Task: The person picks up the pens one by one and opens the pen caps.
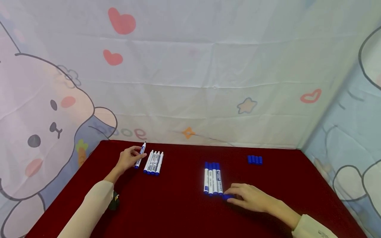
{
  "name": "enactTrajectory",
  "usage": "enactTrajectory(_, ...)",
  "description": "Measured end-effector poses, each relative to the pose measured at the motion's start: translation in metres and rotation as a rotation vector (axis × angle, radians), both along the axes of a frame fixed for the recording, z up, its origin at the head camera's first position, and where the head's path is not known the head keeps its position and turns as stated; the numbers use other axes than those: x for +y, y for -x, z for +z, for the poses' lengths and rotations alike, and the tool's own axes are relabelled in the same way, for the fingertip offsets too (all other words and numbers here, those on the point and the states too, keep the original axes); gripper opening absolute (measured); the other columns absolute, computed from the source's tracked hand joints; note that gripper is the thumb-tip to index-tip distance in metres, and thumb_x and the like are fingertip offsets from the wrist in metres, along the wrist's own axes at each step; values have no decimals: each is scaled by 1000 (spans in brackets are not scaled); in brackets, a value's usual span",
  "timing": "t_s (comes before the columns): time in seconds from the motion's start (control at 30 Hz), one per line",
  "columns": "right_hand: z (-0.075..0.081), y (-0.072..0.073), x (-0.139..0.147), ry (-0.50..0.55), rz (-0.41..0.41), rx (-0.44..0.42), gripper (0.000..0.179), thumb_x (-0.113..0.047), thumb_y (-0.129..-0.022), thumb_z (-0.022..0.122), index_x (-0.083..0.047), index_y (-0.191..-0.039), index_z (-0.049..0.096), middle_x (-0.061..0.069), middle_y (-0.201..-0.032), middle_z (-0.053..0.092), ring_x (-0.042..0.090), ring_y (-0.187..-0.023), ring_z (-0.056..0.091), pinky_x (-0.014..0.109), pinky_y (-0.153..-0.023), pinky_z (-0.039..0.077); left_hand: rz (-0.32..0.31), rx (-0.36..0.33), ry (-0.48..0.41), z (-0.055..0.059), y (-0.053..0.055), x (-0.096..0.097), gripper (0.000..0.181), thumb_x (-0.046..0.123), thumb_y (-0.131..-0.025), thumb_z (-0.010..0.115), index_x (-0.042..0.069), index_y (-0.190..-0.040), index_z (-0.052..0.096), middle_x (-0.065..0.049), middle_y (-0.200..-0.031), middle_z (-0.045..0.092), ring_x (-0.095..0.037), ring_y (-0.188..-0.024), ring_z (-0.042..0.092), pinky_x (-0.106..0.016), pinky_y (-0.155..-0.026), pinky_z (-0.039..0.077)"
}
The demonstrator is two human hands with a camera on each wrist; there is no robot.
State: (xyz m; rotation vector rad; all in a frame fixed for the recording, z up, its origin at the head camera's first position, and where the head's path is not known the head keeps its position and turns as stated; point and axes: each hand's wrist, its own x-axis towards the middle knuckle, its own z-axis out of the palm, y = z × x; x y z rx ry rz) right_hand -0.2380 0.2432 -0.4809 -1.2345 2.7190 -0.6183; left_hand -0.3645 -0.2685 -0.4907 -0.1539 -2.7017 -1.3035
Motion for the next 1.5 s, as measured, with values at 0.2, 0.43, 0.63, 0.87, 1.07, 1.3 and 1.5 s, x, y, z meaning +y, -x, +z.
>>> enactTrajectory(0.2, 0, 0, 0, -4, 2, -1, 31, -42, -105, 55, -23, -123, 71, -15, -103, 64, -7, -81, 51, 19, -74, 51, -3, -61, 32, -8, 2, -1, 52, 23, -95, 74, -9, -133, 58, -26, -103, 67, -14, -65, 61, -29, -54, 57)
enactTrajectory(0.43, 0, -1, 0, -9, -1, -13, 31, -41, -105, 55, -23, -123, 71, -15, -104, 64, -7, -82, 51, 19, -74, 51, -63, -19, 60, -13, 2, 2, 55, 27, -93, 76, -13, -125, 60, -19, -91, 67, -12, -55, 57, -28, -49, 53)
enactTrajectory(0.63, 0, 0, 0, -11, 2, -14, 32, -43, -105, 54, -23, -124, 71, -14, -104, 65, -7, -82, 52, 19, -75, 51, -74, -47, 109, -16, 6, 4, 49, 22, -94, 74, -13, -126, 61, -20, -92, 69, -11, -50, 54, -28, -48, 51)
enactTrajectory(0.87, 0, 0, 0, -17, -2, -15, 32, -43, -105, 54, -23, -124, 71, -15, -105, 65, -7, -83, 51, 20, -75, 52, -76, -64, 149, -15, 6, 6, 48, 24, -96, 72, -13, -125, 62, -18, -90, 70, -10, -51, 54, -27, -49, 51)
enactTrajectory(1.07, 0, 0, 1, -16, -5, -18, 32, -44, -105, 54, -23, -124, 71, -15, -105, 65, -7, -83, 52, 20, -75, 52, -88, -100, 143, -12, 3, 10, 49, 24, -97, 70, -13, -127, 61, -21, -95, 69, -12, -53, 59, -29, -50, 55)
enactTrajectory(1.3, 1, -2, 1, -12, -8, -31, 32, -43, -105, 54, -23, -124, 71, -15, -104, 65, -6, -83, 52, 19, -76, 52, -110, -114, 112, -8, -1, 14, 47, 20, -99, 68, -17, -127, 58, -26, -98, 69, -14, -56, 64, -32, -52, 58)
enactTrajectory(1.5, 2, -2, 2, -15, -16, -27, 32, -44, -105, 54, -24, -123, 71, -15, -106, 66, -6, -84, 53, 20, -77, 53, -106, -127, 110, -5, -4, 16, 47, 22, -100, 66, -16, -128, 58, -29, -103, 69, -15, -60, 66, -33, -53, 59)
